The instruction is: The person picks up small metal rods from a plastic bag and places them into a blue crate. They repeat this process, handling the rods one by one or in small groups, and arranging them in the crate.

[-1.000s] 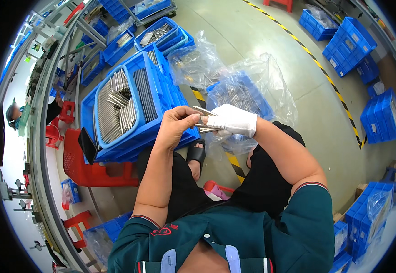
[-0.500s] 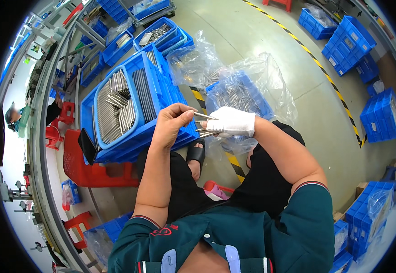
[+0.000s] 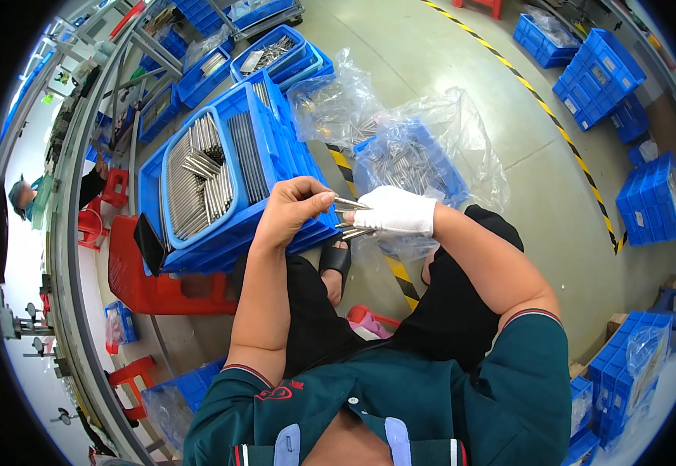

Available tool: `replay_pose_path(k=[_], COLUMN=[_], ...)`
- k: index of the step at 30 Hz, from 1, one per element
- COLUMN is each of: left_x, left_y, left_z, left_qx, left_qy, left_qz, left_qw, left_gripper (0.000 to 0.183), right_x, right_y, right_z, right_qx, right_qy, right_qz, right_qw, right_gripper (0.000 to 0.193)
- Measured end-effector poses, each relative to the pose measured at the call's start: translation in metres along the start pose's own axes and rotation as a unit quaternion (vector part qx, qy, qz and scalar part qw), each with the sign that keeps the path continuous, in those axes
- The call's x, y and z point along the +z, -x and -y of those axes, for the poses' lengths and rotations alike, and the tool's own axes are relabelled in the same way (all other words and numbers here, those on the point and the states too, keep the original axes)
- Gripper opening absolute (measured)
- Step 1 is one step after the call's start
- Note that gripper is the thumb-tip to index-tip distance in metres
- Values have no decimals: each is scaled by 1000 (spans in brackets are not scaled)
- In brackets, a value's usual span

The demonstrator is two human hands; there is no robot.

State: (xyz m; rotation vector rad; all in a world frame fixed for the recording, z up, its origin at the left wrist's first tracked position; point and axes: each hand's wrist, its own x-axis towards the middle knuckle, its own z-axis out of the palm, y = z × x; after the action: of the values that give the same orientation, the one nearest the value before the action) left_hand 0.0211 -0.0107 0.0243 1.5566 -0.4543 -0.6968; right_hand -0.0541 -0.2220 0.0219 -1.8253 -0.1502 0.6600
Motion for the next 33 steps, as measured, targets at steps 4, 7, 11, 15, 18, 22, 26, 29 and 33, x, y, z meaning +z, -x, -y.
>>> replay_pose_path(k=[4,7,11,15,18,22,26,29,33], left_x=[5,7,10,5,18,31,34,42,39], left_y=[0,-1,-3,-7,-14,-20,-17,-15,-22], left_z=[3,7,9,12,22,16,14,16,23], left_qx=[21,33,60,81,111,116,32,19,11], left_qy=[40,56,61,115,227,235,62,115,344], left_qz=[4,4,-26,-128,-104,20,179,213,7], left_qw=[999,998,996,982,962,965,981,970,939], left_gripper=[19,18,15,14,18,20,22,23,22], right_x=[2,2,-3,-6,-7,5,20,29,19], right_y=[0,1,4,4,-1,-2,-21,-34,-29], right_z=[2,1,8,2,-2,4,-38,-45,-16], right_qx=[-11,32,38,11,32,3,-119,-32,-30], right_qy=[-29,-81,-76,-116,-162,-141,-144,-279,-363], right_qz=[7,21,27,-26,-19,49,26,81,110], right_qw=[999,996,996,993,986,989,982,956,925], right_gripper=[40,42,41,36,34,25,16,14,15])
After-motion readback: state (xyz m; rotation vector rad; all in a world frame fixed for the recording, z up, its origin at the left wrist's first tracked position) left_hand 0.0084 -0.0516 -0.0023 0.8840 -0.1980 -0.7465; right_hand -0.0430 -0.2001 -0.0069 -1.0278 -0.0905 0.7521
